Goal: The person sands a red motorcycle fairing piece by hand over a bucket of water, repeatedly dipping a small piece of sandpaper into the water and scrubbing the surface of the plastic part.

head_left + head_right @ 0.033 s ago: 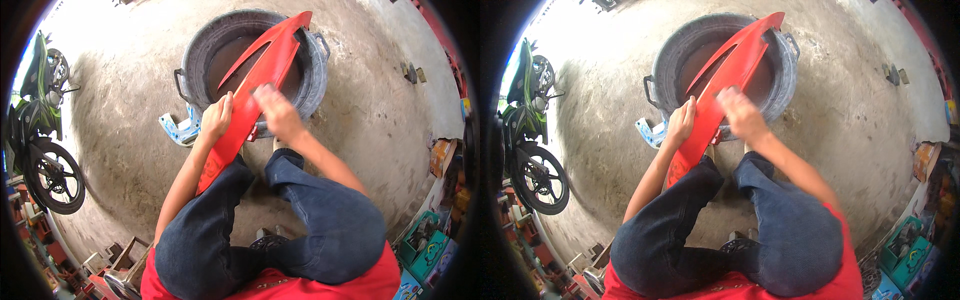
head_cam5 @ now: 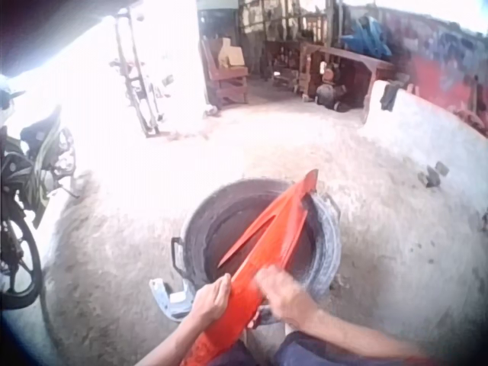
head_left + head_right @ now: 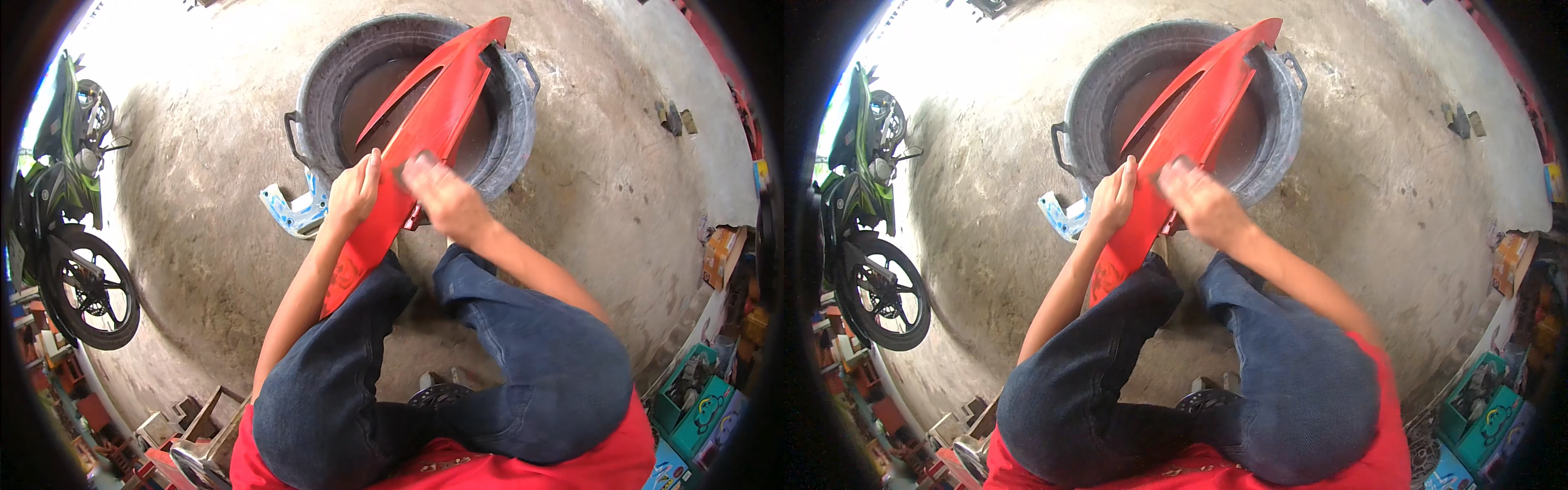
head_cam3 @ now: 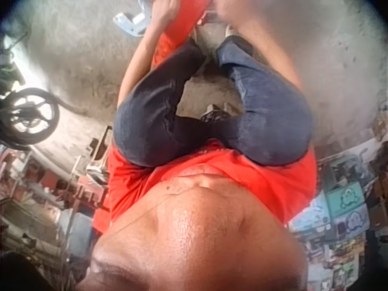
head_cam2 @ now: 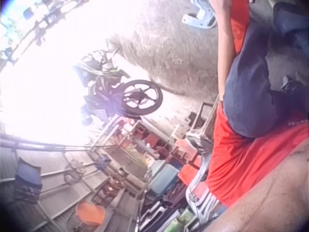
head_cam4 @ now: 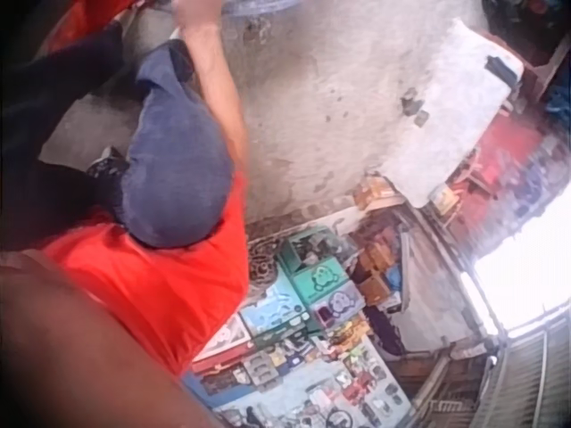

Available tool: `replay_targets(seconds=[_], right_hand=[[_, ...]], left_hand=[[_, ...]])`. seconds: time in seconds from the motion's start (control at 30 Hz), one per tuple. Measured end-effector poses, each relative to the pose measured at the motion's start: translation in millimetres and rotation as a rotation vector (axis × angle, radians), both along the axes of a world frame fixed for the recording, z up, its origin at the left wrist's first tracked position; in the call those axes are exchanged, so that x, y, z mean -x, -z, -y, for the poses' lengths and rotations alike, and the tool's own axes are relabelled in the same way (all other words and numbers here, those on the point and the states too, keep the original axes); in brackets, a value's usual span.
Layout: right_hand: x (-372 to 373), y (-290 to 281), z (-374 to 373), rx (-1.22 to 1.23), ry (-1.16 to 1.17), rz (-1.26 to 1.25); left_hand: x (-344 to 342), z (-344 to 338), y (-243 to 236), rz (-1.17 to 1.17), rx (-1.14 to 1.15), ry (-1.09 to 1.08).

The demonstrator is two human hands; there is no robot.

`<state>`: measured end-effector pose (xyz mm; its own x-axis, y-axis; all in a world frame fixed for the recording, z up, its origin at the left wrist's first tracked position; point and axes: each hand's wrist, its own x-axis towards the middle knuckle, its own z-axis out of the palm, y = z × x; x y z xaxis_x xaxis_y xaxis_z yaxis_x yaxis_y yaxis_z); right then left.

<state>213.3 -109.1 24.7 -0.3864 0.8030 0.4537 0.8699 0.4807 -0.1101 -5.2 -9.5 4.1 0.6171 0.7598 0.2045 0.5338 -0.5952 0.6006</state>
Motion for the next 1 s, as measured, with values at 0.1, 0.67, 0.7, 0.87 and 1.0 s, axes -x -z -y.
replay_targets(seconds=[0.1, 0.67, 0.7, 0.87, 1.0], right_hand=[[0, -8, -12, -0.024, -0.039, 0.032], [-142, 22, -139, 0.117, 0.456, -0.324], [-140, 16, -145, 0.153, 0.477, -0.379], [-38, 14, -74, -0.027, -0.038, -0.077], [-27, 4, -74, -0.003, -0.194, -0.086]], left_hand=[[8, 5, -21, 0.036, 0.053, -0.098], [-19, -1, -2, -0.057, 0.21, -0.017], [-15, -1, -6, -0.069, 0.292, -0.045], [-8, 3, -25, -0.124, 0.307, -0.173], [0, 5, -16, 0.07, 0.001, -0.114]])
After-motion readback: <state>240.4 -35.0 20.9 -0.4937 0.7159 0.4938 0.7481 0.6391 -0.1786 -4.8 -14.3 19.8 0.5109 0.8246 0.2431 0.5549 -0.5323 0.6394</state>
